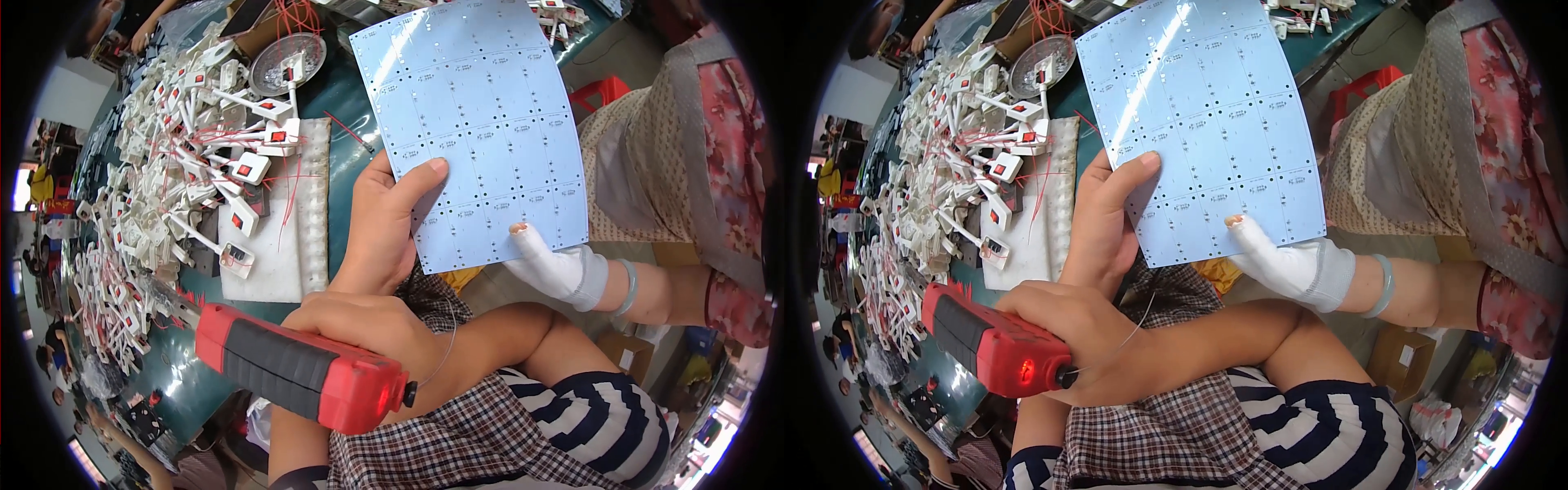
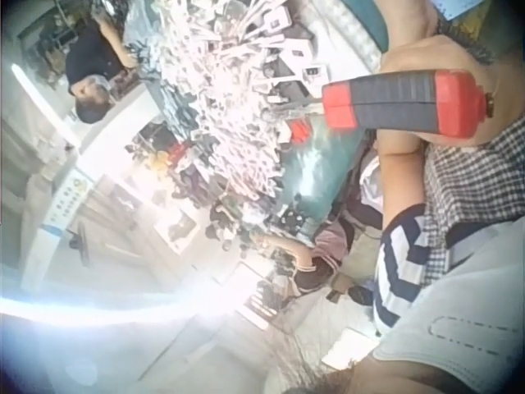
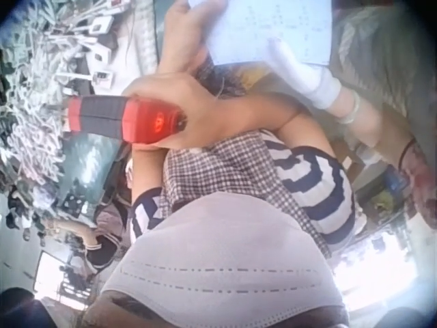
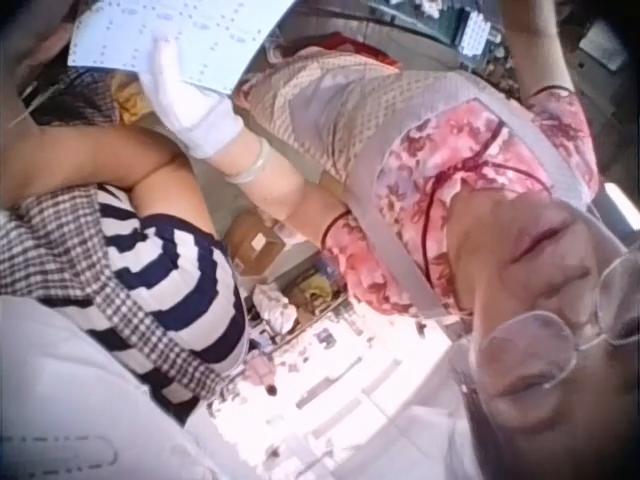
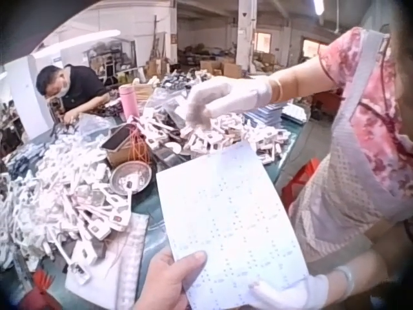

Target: The person solders red and white wires to small white plastic electrical switches at a factory workbench using a soldering iron.

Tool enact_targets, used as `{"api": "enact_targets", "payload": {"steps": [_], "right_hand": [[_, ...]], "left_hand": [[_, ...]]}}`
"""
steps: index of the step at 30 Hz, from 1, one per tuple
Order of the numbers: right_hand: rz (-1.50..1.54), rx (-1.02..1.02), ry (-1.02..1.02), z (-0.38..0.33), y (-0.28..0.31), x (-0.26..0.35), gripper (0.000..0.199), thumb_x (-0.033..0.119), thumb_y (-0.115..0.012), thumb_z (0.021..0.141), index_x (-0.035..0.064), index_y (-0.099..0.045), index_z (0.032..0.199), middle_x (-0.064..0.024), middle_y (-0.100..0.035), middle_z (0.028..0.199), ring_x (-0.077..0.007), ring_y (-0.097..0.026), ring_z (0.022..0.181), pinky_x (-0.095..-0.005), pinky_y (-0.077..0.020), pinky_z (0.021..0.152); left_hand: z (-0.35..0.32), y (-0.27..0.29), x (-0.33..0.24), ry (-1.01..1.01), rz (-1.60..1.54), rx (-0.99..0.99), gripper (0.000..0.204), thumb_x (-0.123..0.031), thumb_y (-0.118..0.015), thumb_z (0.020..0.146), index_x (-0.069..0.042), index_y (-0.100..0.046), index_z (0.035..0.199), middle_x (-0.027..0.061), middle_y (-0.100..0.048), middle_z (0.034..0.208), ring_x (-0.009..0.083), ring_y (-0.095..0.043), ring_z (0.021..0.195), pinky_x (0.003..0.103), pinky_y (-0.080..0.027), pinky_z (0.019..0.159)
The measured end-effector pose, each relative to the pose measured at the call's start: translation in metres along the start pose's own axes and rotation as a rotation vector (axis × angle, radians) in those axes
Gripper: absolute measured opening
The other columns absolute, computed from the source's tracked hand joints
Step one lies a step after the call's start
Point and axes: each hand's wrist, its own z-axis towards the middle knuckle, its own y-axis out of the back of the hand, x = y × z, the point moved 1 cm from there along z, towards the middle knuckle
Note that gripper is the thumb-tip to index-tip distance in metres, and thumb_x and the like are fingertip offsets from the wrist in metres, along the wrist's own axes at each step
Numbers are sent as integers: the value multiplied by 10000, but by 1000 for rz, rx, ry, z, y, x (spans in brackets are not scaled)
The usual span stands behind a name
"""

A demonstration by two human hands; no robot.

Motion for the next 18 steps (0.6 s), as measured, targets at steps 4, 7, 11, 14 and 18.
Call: {"api": "enact_targets", "payload": {"steps": [4,7,11,14,18], "right_hand": [[-37,29,-9,0,-4,-1,565,23,-777,691,-19,-540,1202,-167,-628,1033,-340,-650,971,-384,-511,834],[-121,7,30,-1,-9,-4,567,33,-780,697,-20,-543,1209,-170,-631,1029,-344,-657,958,-381,-516,825],[-430,33,126,-4,-6,-4,491,75,-787,757,-16,-580,1192,-165,-647,1041,-335,-668,944,-376,-530,805],[-459,114,15,-8,1,7,414,88,-782,789,-5,-613,1155,-162,-660,1037,-314,-674,962,-380,-535,813],[-94,-61,-375,-23,15,37,235,51,-743,832,57,-642,1044,-105,-674,1013,-206,-679,810,-305,-551,679]], "left_hand": [[-8,5,-5,-118,-57,-45,313,-31,-692,893,35,-612,1188,148,-702,1118,204,-691,993,360,-555,902],[-16,10,-14,-178,-99,-72,336,-25,-709,878,40,-605,1190,151,-700,1119,207,-687,990,362,-552,898],[-24,28,-23,-319,-106,-174,375,-27,-733,858,42,-596,1200,152,-693,1125,210,-677,986,368,-548,895],[-34,48,-39,-454,-106,-224,440,-38,-751,846,42,-562,1236,138,-667,1131,213,-651,1010,363,-524,932],[-62,64,-58,-654,-132,-246,339,-81,-709,936,8,-547,1220,87,-638,1152,169,-635,1014,336,-548,876]]}}
